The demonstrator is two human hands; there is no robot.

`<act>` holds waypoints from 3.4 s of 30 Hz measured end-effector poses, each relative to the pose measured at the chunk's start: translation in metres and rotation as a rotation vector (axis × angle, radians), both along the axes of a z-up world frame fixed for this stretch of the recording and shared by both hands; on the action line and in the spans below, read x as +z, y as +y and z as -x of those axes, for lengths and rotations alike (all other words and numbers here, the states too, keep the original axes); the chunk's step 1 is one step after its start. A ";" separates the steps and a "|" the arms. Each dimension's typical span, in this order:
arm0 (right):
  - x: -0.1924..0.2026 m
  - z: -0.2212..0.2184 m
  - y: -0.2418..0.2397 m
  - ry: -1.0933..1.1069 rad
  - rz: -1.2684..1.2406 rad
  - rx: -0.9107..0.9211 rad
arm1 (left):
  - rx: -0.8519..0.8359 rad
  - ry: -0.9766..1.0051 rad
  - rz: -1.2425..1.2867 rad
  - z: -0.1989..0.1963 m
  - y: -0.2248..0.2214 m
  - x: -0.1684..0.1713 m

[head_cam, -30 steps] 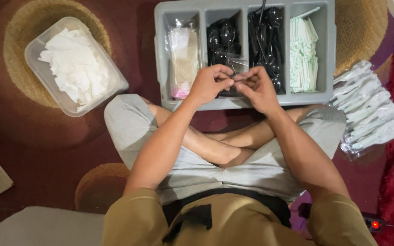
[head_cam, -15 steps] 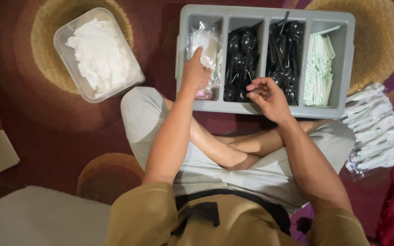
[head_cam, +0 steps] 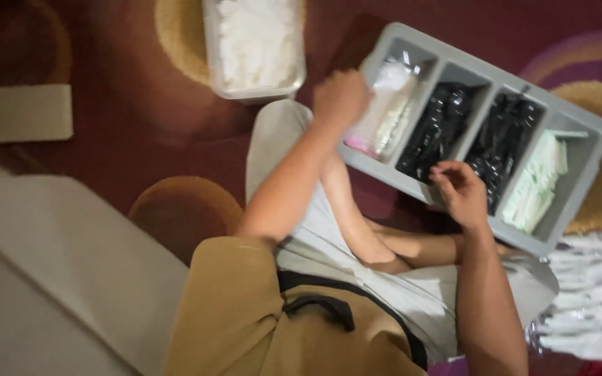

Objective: A person sitting on the floor wraps individual plastic forks and spoons in white napkins and organizes them into a grey sorting tray.

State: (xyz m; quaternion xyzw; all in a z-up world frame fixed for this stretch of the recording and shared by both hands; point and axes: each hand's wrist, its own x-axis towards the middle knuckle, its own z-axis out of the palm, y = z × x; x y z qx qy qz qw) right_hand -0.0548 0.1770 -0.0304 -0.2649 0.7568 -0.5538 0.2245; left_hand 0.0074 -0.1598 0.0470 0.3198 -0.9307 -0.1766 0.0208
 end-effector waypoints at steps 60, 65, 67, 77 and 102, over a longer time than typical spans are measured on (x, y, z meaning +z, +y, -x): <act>0.019 -0.023 -0.016 0.008 0.669 -0.213 | -0.049 0.683 -2.011 -0.005 0.152 -0.041; 0.026 -0.031 -0.025 0.042 0.558 -0.189 | 0.153 0.634 -1.717 0.006 0.148 -0.051; 0.027 -0.032 -0.030 0.058 0.528 -0.175 | 0.218 0.659 -1.563 0.008 0.146 -0.058; 0.033 -0.002 -0.017 -0.488 0.891 -0.513 | 0.040 0.688 -0.890 0.001 0.147 -0.037; 0.058 -0.046 -0.043 -0.622 0.800 -0.287 | 0.097 0.584 -0.934 0.000 0.142 -0.055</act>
